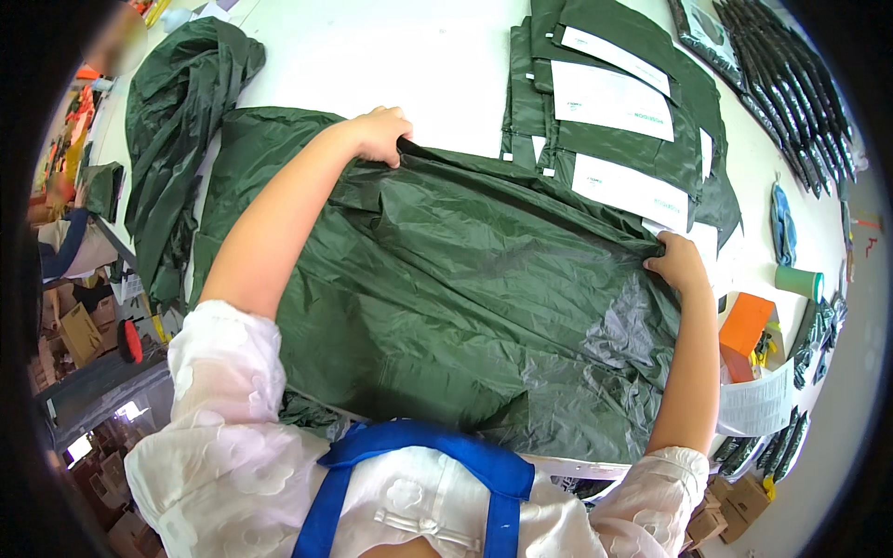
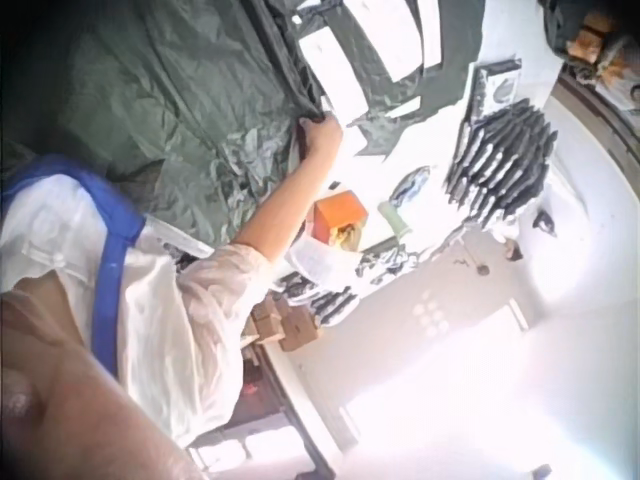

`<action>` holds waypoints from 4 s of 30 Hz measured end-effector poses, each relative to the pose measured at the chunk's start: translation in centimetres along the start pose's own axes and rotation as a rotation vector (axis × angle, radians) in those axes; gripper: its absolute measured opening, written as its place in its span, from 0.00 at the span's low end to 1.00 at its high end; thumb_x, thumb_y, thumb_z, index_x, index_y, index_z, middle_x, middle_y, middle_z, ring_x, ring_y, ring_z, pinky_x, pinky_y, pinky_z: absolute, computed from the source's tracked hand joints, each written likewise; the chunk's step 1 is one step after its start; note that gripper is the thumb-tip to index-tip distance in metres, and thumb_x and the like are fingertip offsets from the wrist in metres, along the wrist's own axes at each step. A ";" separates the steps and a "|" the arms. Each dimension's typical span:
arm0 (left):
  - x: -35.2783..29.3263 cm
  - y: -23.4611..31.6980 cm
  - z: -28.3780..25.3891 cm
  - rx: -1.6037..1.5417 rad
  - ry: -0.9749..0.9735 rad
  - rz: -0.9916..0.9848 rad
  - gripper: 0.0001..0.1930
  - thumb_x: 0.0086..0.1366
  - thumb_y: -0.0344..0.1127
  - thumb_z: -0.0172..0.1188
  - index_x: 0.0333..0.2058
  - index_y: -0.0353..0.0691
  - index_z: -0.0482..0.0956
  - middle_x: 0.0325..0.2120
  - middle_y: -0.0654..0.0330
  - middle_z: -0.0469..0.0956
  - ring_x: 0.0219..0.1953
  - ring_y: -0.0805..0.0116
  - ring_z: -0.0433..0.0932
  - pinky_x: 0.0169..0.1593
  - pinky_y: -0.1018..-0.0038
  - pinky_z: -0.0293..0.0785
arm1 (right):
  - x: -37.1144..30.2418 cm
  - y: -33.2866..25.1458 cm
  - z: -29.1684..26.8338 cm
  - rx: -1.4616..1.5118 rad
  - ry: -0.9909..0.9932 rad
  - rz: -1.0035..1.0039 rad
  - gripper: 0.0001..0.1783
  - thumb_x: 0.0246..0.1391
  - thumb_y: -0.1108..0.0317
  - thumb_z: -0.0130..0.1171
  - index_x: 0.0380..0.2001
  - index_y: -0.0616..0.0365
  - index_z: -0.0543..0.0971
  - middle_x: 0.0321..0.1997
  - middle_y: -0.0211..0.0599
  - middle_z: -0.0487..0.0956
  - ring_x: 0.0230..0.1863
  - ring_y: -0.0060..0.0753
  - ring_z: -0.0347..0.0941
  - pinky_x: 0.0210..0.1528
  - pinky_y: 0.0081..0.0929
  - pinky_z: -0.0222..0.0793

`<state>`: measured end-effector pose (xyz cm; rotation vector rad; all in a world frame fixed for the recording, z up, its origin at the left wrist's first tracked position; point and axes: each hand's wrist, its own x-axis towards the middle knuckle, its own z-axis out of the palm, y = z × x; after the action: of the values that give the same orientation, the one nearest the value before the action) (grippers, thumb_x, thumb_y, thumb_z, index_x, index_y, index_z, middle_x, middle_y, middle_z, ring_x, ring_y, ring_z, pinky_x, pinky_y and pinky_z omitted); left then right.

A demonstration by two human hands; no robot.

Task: The person folds a large green tarp on a white table, smoothing and aligning edges, then rolls it tightly and secures it with a strap. The folded tarp is placed into a plastic bag labeled Poseidon.

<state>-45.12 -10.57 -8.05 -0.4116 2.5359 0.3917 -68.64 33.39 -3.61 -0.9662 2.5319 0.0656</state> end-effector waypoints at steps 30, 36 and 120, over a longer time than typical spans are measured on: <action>-32.5 13.3 26.2 0.013 0.524 0.139 0.37 0.55 0.57 0.60 0.62 0.56 0.62 0.67 0.49 0.45 0.68 0.40 0.41 0.64 0.38 0.36 | -30.6 2.8 11.7 0.317 0.324 -0.248 0.16 0.40 0.74 0.61 0.37 0.56 0.77 0.43 0.40 0.77 0.49 0.48 0.70 0.53 0.39 0.65; -31.2 13.3 26.4 0.039 0.539 0.163 0.38 0.54 0.57 0.61 0.62 0.55 0.61 0.68 0.50 0.45 0.68 0.41 0.41 0.65 0.41 0.35 | -25.8 16.0 8.3 -0.205 0.452 -0.043 0.29 0.34 0.85 0.49 0.44 0.50 0.73 0.50 0.39 0.72 0.54 0.51 0.66 0.54 0.39 0.64; -44.2 -27.3 26.5 -1.326 0.439 -0.576 0.28 0.50 0.22 0.65 0.51 0.33 0.65 0.43 0.55 0.74 0.47 0.64 0.72 0.54 0.71 0.65 | -18.9 -45.3 18.8 -0.260 0.122 -0.739 0.29 0.51 0.46 0.56 0.58 0.36 0.71 0.68 0.33 0.60 0.70 0.48 0.48 0.68 0.56 0.33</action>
<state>12.81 -16.80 -10.56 -1.7704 1.9760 1.8488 -19.74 14.55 -8.14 -1.9961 2.1369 0.1163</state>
